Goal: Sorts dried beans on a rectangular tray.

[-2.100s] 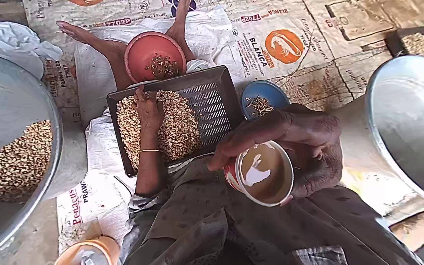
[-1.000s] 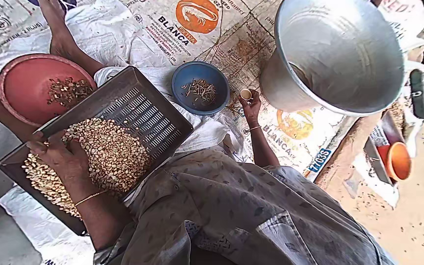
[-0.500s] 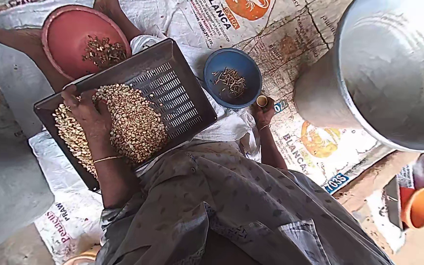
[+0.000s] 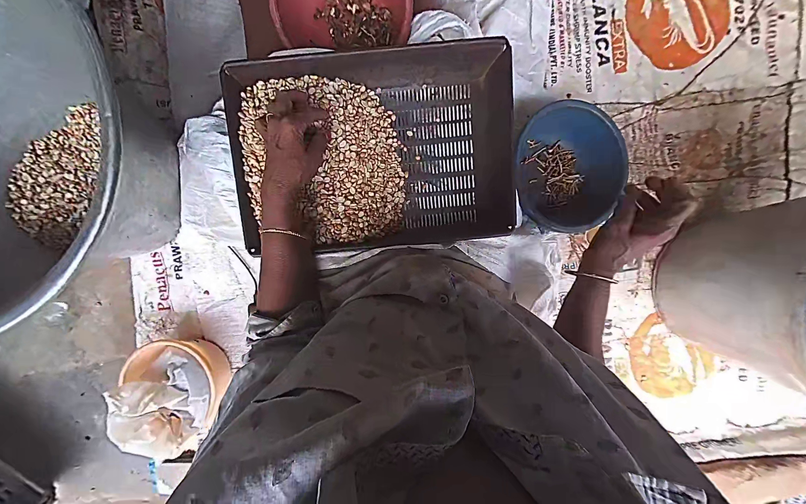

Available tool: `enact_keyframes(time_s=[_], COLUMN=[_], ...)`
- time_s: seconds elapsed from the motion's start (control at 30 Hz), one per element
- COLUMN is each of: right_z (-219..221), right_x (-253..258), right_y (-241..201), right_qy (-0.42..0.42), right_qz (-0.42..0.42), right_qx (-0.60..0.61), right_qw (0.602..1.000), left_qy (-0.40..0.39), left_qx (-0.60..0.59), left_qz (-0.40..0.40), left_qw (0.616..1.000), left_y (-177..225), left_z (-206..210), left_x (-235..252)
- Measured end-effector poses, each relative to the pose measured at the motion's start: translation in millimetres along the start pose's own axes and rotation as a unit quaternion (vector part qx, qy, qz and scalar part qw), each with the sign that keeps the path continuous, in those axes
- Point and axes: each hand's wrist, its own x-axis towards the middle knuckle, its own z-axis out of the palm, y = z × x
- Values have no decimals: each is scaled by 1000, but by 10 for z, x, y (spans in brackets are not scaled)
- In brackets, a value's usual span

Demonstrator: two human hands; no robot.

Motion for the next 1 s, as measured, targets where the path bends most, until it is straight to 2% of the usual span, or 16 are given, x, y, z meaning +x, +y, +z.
enact_keyframes(time_s=[0.07,0.13,0.17,0.23,0.3,0.33,0.37,0.43,0.53,0.63,0.7,0.73,0.8,0.87,0.93,1.0], right_z=[395,891,1150,1618,1989,2114,2187,2250,2217,1883,1620,1539,1501,1554,1633,1719], right_x=[137,88,-9,-278,-527,-597,-587,-351,151,523,608,625,623,592,488,268], right_y=[-453,-905,-1113,-1466,-1616,-1615,-1593,-1517,-1233,-1291,-1494,-1551,-1537,-1413,-1398,-1504], right_qy=[-156,-334,-417,-574,-670,-687,-696,-685,-620,-587,-582,-577,-564,-549,-549,-558], right_qz=[-17,-59,-102,-206,-333,-375,-385,-349,-244,-135,-51,-40,-79,-145,-180,-189], right_qx=[101,171,198,208,124,75,33,-59,-122,-39,62,102,124,28,-39,8], right_qw=[982,925,881,765,651,618,606,637,735,798,809,809,812,823,815,808], left_qy=[7,10,13,22,30,33,36,33,21,21,20,19,14,16,19,16], left_qx=[0,2,2,4,10,9,11,11,12,14,5,2,0,1,7,8], left_qz=[1,-5,-9,-10,-6,-5,-3,-7,-15,-17,-16,-18,-21,-20,-20,-22], left_qw=[1000,1000,1000,1000,999,999,999,999,1000,1000,1000,1000,1000,1000,1000,1000], left_y=[-19,-12,-6,-19,-47,-57,-64,-50,-42,-55,-53,-54,-64,-58,-47,-41], left_z=[21,19,13,8,9,9,10,-5,8,0,-6,-8,-5,-3,-12,-19], left_x=[10,19,19,10,12,12,8,17,27,56,68,71,67,60,52,47])
